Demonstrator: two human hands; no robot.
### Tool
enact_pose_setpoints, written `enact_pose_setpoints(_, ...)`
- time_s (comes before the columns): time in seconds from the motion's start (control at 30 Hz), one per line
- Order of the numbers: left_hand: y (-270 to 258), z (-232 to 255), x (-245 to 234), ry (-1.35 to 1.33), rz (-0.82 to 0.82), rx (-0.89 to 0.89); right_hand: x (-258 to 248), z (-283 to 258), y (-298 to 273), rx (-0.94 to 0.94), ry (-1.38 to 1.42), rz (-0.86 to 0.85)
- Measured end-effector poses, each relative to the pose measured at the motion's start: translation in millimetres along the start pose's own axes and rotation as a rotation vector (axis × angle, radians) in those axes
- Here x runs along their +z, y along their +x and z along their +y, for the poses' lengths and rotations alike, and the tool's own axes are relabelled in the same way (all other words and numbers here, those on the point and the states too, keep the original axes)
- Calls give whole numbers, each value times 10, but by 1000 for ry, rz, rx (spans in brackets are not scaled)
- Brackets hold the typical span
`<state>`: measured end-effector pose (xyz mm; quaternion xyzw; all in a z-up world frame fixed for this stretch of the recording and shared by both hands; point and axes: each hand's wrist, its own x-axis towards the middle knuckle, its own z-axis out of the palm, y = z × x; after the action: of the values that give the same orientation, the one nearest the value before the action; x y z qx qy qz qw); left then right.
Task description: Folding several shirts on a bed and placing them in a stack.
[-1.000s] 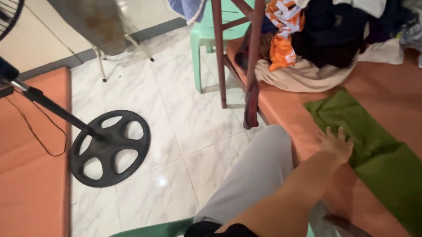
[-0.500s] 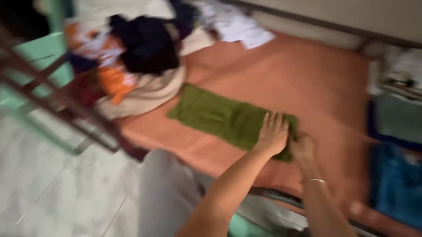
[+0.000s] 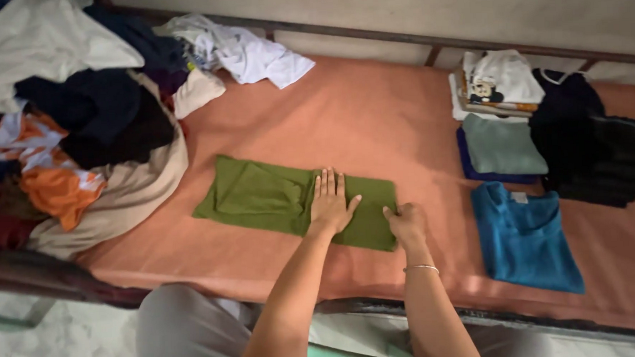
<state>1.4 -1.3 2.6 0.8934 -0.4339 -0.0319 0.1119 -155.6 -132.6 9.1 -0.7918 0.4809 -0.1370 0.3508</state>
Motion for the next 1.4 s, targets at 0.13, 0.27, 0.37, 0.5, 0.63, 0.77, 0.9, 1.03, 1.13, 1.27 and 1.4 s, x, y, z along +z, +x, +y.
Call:
enact_pose_setpoints(0.13,58,-21,-10,-80,65,55,-106,-189,-185,53,-163,49)
enact_pose_setpoints(0.27,-457,-36,-307,-184,269,-15,-49,-270,-254,-47,-109,203)
enact_pose_setpoints(0.37,-772,-209,-322,-37,347,-164,48,-296,-247,-249,-172,341)
enact_pose_setpoints(0.5,-921,-262,-483,-31,203,-322,59,-387,-363,-366,-18,292)
enact_pose_setpoints(0.63,-674,-396,-269,-180,126,-347,54,-384,-387,-354,-37,268)
enact_pose_setpoints(0.77,-543,-461,-353,-308,-6,-443,50,-378,-340,-271,66,244)
enact_pose_setpoints(0.9,-549,-444,-376,-297,176,-376,44,-368,-337,-248,88,241)
enact_pose_setpoints(1.03,-530,-380,-506,-449,243,-373,12,-435,-363,-220,39,233)
enact_pose_setpoints(1.13,-483,-434,-500,-468,219,-311,7,-425,-367,-175,74,207)
enact_pose_setpoints(1.27,-451,-525,-435,-466,328,-247,55,-388,-321,-274,107,299)
enact_pose_setpoints(1.4,-593,-491,-604,-420,328,-269,112,-276,-244,-192,86,232)
